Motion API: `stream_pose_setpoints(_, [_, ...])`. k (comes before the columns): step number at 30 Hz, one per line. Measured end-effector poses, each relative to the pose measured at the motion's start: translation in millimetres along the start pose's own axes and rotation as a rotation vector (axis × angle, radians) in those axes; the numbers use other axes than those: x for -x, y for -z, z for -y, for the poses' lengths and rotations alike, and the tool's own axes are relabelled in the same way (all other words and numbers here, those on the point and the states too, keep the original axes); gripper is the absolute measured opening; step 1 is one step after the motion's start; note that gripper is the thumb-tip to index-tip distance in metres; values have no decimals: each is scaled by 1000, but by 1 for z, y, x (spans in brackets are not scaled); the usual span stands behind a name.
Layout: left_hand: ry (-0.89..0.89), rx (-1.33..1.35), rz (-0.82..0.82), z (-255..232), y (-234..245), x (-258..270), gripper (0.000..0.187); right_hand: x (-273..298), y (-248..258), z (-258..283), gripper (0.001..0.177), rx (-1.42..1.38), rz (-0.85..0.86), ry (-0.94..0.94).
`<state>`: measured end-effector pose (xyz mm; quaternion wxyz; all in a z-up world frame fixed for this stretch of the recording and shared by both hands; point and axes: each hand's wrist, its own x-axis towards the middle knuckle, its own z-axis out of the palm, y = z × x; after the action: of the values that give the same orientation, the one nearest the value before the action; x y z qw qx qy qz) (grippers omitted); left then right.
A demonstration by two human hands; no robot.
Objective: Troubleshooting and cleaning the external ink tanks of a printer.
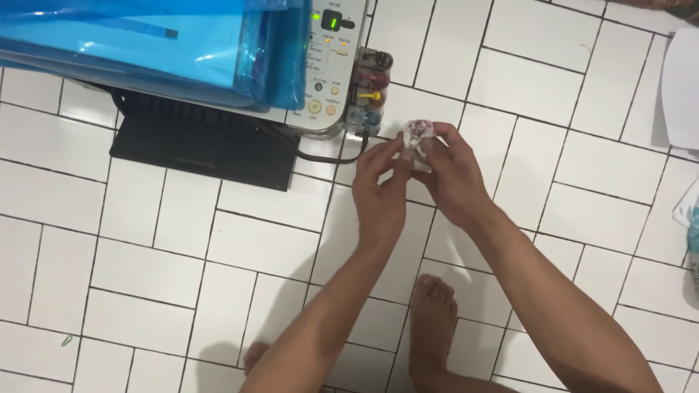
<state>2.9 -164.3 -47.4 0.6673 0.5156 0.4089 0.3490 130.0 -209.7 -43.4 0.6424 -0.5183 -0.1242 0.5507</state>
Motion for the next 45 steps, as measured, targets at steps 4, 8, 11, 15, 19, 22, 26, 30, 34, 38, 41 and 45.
stream_pose_setpoints(4, [-107,-208,-37,-17,23,-10,34,-14,5,-5,25,-34,-89,28])
stream_pose_setpoints(8, [-572,-1056,-183,-44,59,-41,84,-53,25,-17,20,324,-313,221])
stream_pose_setpoints(11, [-604,-1251,-109,-50,70,-61,111,-59,10,-11,17,558,-346,272])
stream_pose_setpoints(15, [-622,-1435,-34,-39,78,-78,122,-40,-23,-1,15,941,-207,716])
stream_pose_setpoints(19, [-670,-1479,-90,-22,79,-83,120,-31,-33,-3,15,978,-225,461])
stream_pose_setpoints(22, [-722,-1490,-123,-17,82,-90,122,-34,-37,0,17,1074,-205,585])
stream_pose_setpoints(26, [-779,-1529,-122,-11,88,-91,123,-30,-41,8,18,1127,-84,544])
stream_pose_setpoints(30, [-816,-1568,-147,-11,91,-92,122,-37,-43,14,18,1400,55,735])
stream_pose_setpoints(34, [-823,-1562,-140,-12,91,-92,116,-41,-53,14,23,1465,108,728])
stream_pose_setpoints(38, [-894,-1608,-124,-12,95,-96,106,-46,-52,15,22,1481,69,644])
stream_pose_setpoints(41, [-890,-1631,-111,-11,95,-96,104,-48,-51,23,21,1474,118,642])
stream_pose_setpoints(45, [-856,-1633,-91,-10,95,-97,104,-53,-50,33,21,1649,186,646])
